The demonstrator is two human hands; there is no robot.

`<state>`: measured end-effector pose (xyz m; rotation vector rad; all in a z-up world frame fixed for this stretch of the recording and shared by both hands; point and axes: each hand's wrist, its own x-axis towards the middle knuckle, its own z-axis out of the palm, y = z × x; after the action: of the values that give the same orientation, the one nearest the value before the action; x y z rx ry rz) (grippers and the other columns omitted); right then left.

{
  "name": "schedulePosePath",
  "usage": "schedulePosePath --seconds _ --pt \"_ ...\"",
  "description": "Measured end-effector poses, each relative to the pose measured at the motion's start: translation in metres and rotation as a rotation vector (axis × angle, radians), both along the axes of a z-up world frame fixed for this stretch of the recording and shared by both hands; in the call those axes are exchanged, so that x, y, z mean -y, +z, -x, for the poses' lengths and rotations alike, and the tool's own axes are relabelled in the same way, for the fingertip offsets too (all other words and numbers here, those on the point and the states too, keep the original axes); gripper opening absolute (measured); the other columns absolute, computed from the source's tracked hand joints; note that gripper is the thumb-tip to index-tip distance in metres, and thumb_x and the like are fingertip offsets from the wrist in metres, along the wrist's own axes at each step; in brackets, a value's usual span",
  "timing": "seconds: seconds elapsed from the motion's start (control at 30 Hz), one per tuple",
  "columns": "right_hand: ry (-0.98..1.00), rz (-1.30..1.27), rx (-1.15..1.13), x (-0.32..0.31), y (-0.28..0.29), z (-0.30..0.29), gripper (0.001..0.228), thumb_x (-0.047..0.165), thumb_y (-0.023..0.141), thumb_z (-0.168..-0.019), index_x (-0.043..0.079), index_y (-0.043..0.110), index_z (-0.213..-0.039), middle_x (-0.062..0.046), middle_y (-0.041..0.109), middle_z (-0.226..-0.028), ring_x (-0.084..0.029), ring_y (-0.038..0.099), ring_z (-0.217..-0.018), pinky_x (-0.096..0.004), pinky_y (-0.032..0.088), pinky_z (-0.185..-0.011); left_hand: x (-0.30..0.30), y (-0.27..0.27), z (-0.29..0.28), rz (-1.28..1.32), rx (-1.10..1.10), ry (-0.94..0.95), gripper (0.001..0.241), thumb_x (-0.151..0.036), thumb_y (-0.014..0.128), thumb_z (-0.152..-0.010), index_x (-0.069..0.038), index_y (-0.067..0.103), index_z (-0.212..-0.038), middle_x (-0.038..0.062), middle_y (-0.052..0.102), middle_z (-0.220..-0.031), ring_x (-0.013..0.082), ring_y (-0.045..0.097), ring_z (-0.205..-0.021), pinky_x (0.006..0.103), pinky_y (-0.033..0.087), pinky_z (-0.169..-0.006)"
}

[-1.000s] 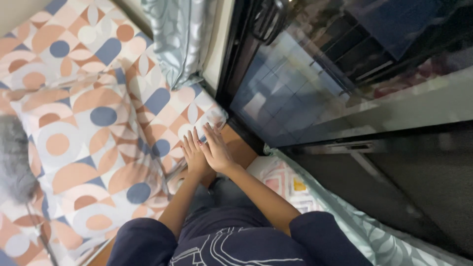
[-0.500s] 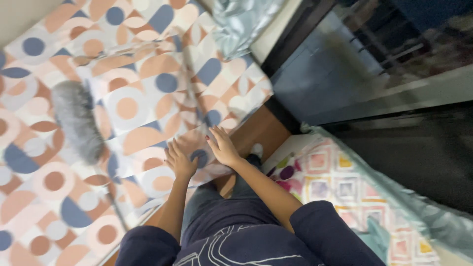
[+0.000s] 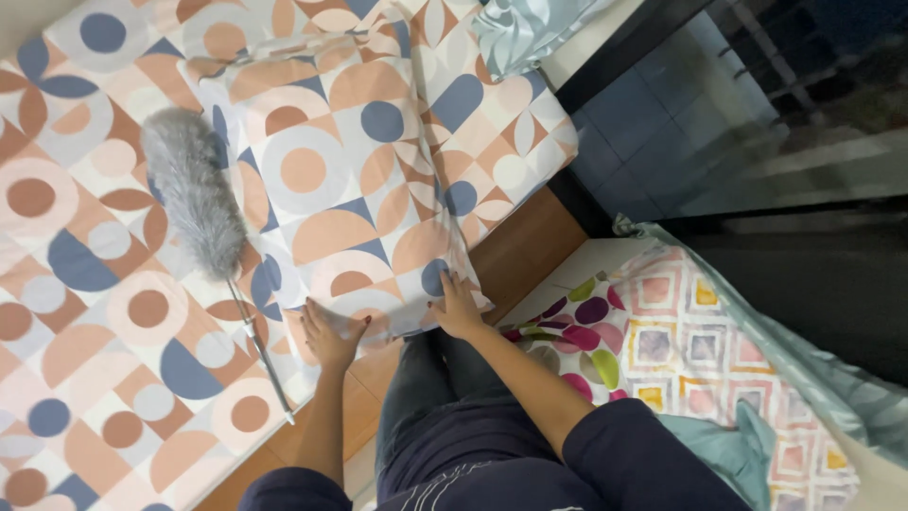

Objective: The person removes a pillowcase from a pillow on a bed, using a feather duster to clean the pillow surface. They then insert the pillow into a new pillowcase, adjusting the fabric to fit properly before placing the finished pillow back on the bed.

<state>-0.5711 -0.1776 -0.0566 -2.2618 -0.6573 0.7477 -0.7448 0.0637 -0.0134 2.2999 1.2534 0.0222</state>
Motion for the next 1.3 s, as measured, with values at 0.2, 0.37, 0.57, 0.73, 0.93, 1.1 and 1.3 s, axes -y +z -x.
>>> schedulePosePath --seconds 0.2,0.37,0.57,0.73,0.93,1.1,1.3 --pt "0.084 0.054 -0.040 0.005 0.002 -0.012 0.088 0.035 0.070 -0.092 0.001 0.024 -0.158 -0.037 0.025 -0.159 -0.056 0.027 -0.145 -0.055 0.026 -0.119 -0.004 0.008 0.026 0.068 0.277 -0.016 0.138 -0.063 0.089 -0.064 0.006 0.015 -0.158 0.032 0.026 -0.160 0.0485 0.031 -0.147 0.0558 0.032 -0.117" --pt "0.103 0.080 -0.025 0.002 0.007 -0.006 0.088 0.033 0.073 -0.091 -0.001 0.026 -0.157 -0.038 0.026 -0.158 -0.058 0.024 -0.145 -0.056 0.022 -0.119 -0.034 0.016 0.061 0.456 0.090 0.137 0.101 -0.055 0.087 -0.071 0.013 0.043 -0.131 0.039 0.049 -0.122 0.0509 0.051 -0.113 0.0553 0.046 -0.104" --pt "-0.046 0.157 -0.011 -0.019 0.036 0.024 0.094 0.027 0.074 -0.082 -0.006 0.023 -0.154 -0.039 0.026 -0.157 -0.055 0.026 -0.145 -0.054 0.023 -0.120 -0.091 -0.039 0.146 -0.338 -0.040 0.146 0.095 -0.032 0.072 -0.101 0.003 0.014 -0.167 0.035 0.024 -0.162 0.0510 0.031 -0.152 0.0599 0.029 -0.123" --pt "-0.155 0.165 0.254 -0.036 0.019 0.067 0.091 0.015 0.068 -0.085 -0.012 0.017 -0.155 -0.040 0.026 -0.156 -0.054 0.024 -0.149 -0.056 0.020 -0.125 -0.144 -0.058 0.192 0.086 -0.141 0.274 0.124 -0.038 0.083 -0.076 0.000 0.005 -0.165 0.035 0.023 -0.159 0.0569 0.023 -0.144 0.0620 0.020 -0.118" --pt "-0.231 0.277 0.145 -0.052 0.032 0.096 0.099 0.017 0.069 -0.087 -0.007 0.004 -0.158 -0.037 0.008 -0.164 -0.055 0.008 -0.152 -0.055 0.017 -0.123 -0.169 -0.065 0.192 0.263 -0.123 0.303 0.115 -0.044 0.083 -0.070 0.000 0.022 -0.157 0.027 0.041 -0.152 0.0452 0.040 -0.141 0.0550 0.027 -0.119" --pt "-0.262 0.290 0.104 -0.055 0.037 0.103 0.103 0.023 0.071 -0.089 -0.003 0.001 -0.159 -0.031 0.004 -0.165 -0.051 0.005 -0.153 -0.054 0.014 -0.125 -0.159 -0.085 0.170 0.212 -0.247 0.300 0.107 -0.046 0.087 -0.070 -0.002 0.033 -0.151 0.025 0.050 -0.140 0.0429 0.047 -0.131 0.0537 0.032 -0.112" --pt "-0.336 0.289 -0.003 -0.062 0.051 0.113 0.105 0.023 0.071 -0.089 -0.002 -0.001 -0.160 -0.031 0.002 -0.167 -0.050 0.003 -0.154 -0.052 0.015 -0.124 -0.139 -0.124 0.165 0.278 0.327 0.137 0.076 -0.035 0.085 -0.076 0.003 0.045 -0.128 0.019 0.059 -0.110 0.0251 0.061 -0.094 0.0371 0.053 -0.078"
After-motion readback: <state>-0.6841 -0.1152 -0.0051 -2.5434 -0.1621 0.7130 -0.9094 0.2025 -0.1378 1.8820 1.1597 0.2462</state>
